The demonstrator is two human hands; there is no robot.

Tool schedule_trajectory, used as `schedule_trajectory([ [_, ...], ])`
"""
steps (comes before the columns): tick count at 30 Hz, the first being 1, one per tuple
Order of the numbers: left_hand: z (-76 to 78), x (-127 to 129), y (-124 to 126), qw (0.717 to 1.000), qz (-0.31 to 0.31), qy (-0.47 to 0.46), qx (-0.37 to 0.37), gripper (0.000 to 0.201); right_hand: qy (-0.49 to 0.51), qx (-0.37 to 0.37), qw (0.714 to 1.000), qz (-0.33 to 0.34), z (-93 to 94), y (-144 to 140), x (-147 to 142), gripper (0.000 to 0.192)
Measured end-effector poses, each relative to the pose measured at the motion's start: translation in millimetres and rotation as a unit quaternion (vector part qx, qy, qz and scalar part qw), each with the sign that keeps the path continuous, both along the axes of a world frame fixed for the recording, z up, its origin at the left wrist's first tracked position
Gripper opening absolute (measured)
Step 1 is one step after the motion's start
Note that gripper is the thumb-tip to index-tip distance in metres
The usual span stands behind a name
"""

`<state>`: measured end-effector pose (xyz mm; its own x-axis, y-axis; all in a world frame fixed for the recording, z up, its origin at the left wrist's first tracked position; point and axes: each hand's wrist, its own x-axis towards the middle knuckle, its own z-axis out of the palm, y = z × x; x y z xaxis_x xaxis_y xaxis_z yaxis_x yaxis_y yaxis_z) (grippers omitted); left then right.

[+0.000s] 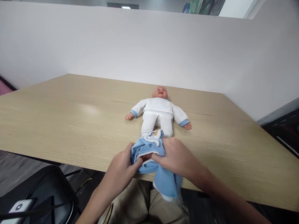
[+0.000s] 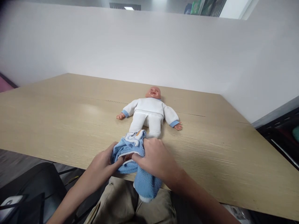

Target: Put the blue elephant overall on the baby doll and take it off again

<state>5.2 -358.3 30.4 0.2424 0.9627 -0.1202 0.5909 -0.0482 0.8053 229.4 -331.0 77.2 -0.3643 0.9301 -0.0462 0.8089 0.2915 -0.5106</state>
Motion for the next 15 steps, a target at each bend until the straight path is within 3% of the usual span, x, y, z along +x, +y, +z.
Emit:
schedule_trajectory([
  [4,-15.8,-1.2,2.7,1.000,-0.017,0.004,-0.008,0.025,-0.027,-0.011,0.999,-0.026,-13.5,1.3,-3.4,0.033],
  [6,-19.7,-1.2,3.2,0.999,-0.039,-0.016,0.011,0.023,-0.017,-0.019,1.000,-0.015,-18.2,1.2,-2.7,0.033],
  [11,-27.6,1.4,2.4,0.993,-0.044,-0.107,0.015,0.020,0.081,-0.016,0.996,0.025,-24.3,3.4,5.1,0.023],
  [15,-39.9,5.2,8.6,0.975,-0.003,-0.210,0.066,0.040,0.176,-0.013,0.984,0.013,-31.0,11.4,12.3,0.023],
])
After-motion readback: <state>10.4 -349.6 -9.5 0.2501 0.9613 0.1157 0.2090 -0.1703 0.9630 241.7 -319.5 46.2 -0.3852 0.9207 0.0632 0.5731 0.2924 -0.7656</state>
